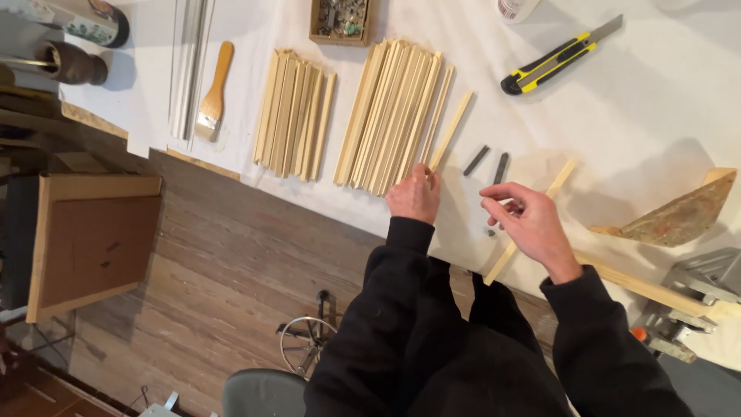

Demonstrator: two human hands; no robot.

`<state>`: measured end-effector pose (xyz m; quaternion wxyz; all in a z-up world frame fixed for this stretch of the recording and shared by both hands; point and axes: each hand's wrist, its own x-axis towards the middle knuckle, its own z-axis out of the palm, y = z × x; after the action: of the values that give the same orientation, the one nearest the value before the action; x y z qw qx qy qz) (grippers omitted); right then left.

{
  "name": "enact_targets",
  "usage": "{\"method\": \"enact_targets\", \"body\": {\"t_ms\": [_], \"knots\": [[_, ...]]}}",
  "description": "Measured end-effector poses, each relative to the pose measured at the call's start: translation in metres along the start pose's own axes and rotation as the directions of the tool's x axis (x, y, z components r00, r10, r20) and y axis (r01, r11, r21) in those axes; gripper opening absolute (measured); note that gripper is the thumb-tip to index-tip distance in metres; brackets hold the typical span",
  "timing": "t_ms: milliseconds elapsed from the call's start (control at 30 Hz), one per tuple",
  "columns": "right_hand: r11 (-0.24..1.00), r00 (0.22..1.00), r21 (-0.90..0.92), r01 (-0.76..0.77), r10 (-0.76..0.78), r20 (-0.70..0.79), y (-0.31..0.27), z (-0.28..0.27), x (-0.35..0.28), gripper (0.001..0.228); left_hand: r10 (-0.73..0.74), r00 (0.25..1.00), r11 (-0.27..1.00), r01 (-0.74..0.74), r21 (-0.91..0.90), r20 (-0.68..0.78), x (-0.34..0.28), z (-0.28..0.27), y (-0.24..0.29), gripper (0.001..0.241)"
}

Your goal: Assembling and gluing wooden frame components using clamps and a hammer.

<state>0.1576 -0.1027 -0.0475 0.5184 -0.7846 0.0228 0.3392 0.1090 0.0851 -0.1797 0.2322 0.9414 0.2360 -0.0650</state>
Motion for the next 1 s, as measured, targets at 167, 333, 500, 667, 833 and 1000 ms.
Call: {"method": "enact_targets", "body": {"t_ms": [167, 333, 500, 667, 833, 1000], "knots": [[0.993, 0.999, 0.115, 0.019, -0.016, -0.030, 0.004, 0.016, 0.005, 0.029, -0.025, 0.983, 0.998, 0.015, -0.058, -0.179, -0.008, -0.034, 0.021, 0.019], [0.955, 0.994, 0.284, 0.085, -0.064, -0.083, 0.002, 0.032, 0.013, 0.037, 0.010, 0.988, 0.986, -0.035, -0.166, -0.152, -0.049, -0.084, 0.050, 0.018], [0.920, 0.984, 0.358, 0.161, -0.120, -0.133, 0.006, 0.041, 0.015, 0.032, 0.175, 0.938, 0.940, -0.250, -0.233, -0.300, -0.071, -0.120, 0.041, 0.015], [0.847, 0.988, 0.517, 0.125, -0.059, -0.142, 0.009, 0.023, -0.003, 0.029, 0.324, 0.917, 0.915, -0.366, -0.169, -0.234, -0.072, -0.139, 0.024, 0.015], [0.860, 0.986, 0.495, 0.122, -0.051, -0.156, 0.016, -0.007, -0.026, 0.029, 0.522, 0.831, 0.832, -0.546, -0.101, -0.189, -0.061, -0.159, 0.018, 0.016], [0.833, 0.976, 0.528, 0.163, -0.059, -0.209, 0.003, -0.030, -0.046, 0.030, 0.695, 0.697, 0.686, -0.717, -0.128, -0.180, -0.048, -0.161, 0.021, 0.015]]}}
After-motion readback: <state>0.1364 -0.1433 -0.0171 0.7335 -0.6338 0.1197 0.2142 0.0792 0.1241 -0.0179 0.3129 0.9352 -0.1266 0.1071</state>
